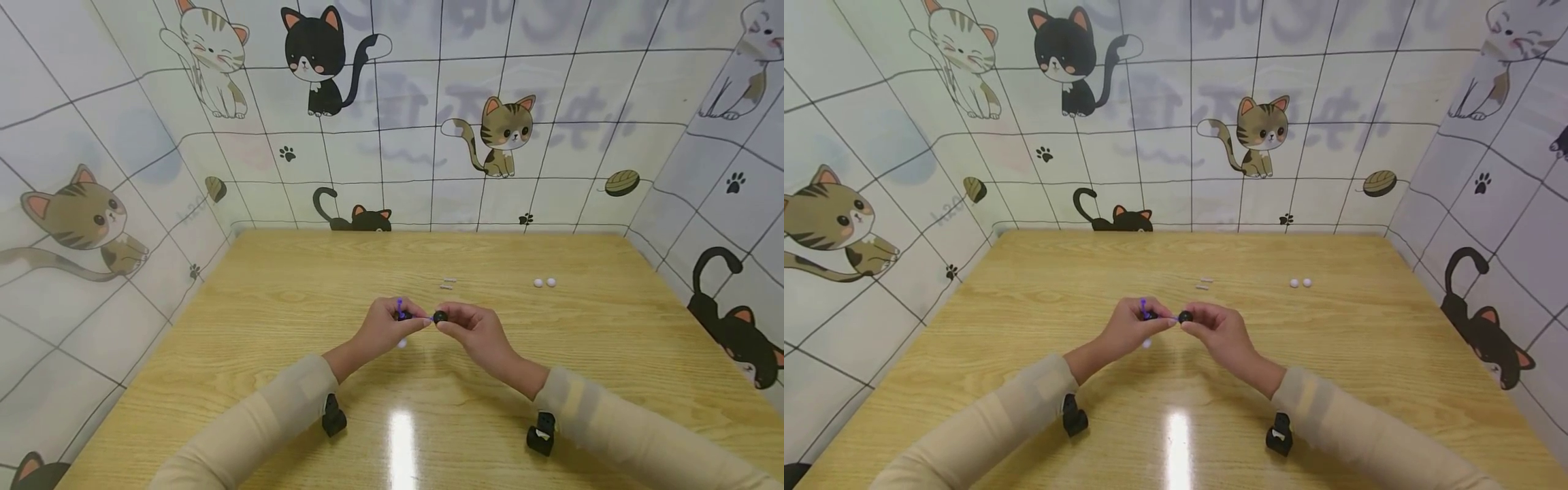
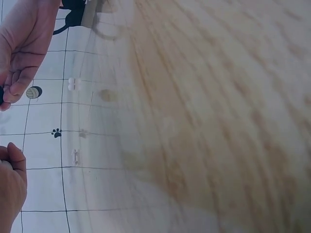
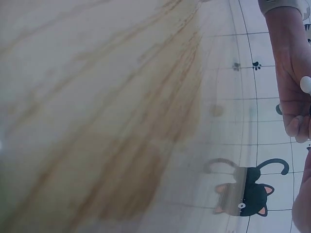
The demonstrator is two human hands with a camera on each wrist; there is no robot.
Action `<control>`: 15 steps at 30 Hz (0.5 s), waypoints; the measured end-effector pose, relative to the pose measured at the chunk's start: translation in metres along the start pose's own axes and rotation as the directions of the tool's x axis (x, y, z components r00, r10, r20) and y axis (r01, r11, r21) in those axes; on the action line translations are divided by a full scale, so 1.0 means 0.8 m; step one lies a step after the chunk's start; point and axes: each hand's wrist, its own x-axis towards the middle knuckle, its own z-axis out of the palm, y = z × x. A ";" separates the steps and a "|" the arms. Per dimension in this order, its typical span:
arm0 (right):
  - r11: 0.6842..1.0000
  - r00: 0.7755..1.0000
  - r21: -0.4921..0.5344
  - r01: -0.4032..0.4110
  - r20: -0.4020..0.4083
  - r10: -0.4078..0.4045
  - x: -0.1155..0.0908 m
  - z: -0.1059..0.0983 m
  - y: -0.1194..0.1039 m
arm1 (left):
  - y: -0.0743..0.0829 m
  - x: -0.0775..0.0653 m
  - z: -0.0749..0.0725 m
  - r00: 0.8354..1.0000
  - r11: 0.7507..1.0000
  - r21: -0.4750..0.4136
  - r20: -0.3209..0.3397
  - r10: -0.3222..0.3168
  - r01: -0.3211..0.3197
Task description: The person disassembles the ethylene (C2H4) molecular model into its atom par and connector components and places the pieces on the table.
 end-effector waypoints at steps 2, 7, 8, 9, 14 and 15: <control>1.000 1.000 -0.009 0.010 -0.013 -0.010 -0.001 0.001 0.001 | -0.001 0.000 0.000 1.000 1.000 0.009 -0.004 0.000 0.000; 1.000 0.999 -0.004 0.014 -0.043 -0.015 -0.002 0.005 0.000 | -0.003 -0.001 0.001 1.000 1.000 -0.001 -0.011 -0.005 0.005; 1.000 0.999 -0.003 0.015 -0.048 -0.016 -0.003 0.006 0.000 | -0.003 -0.001 0.001 1.000 1.000 -0.004 -0.012 -0.004 0.004; 1.000 0.998 -0.005 0.016 -0.055 -0.016 -0.003 0.007 0.000 | -0.003 -0.001 0.001 1.000 1.000 -0.005 -0.013 -0.003 0.003; 0.999 0.998 -0.019 0.027 -0.059 -0.028 -0.004 0.009 0.000 | -0.003 -0.003 0.000 1.000 1.000 -0.009 -0.007 0.000 0.000; 0.999 0.998 -0.021 0.028 -0.054 -0.029 -0.005 0.009 0.000 | -0.004 -0.003 0.000 1.000 1.000 -0.009 -0.003 0.001 -0.001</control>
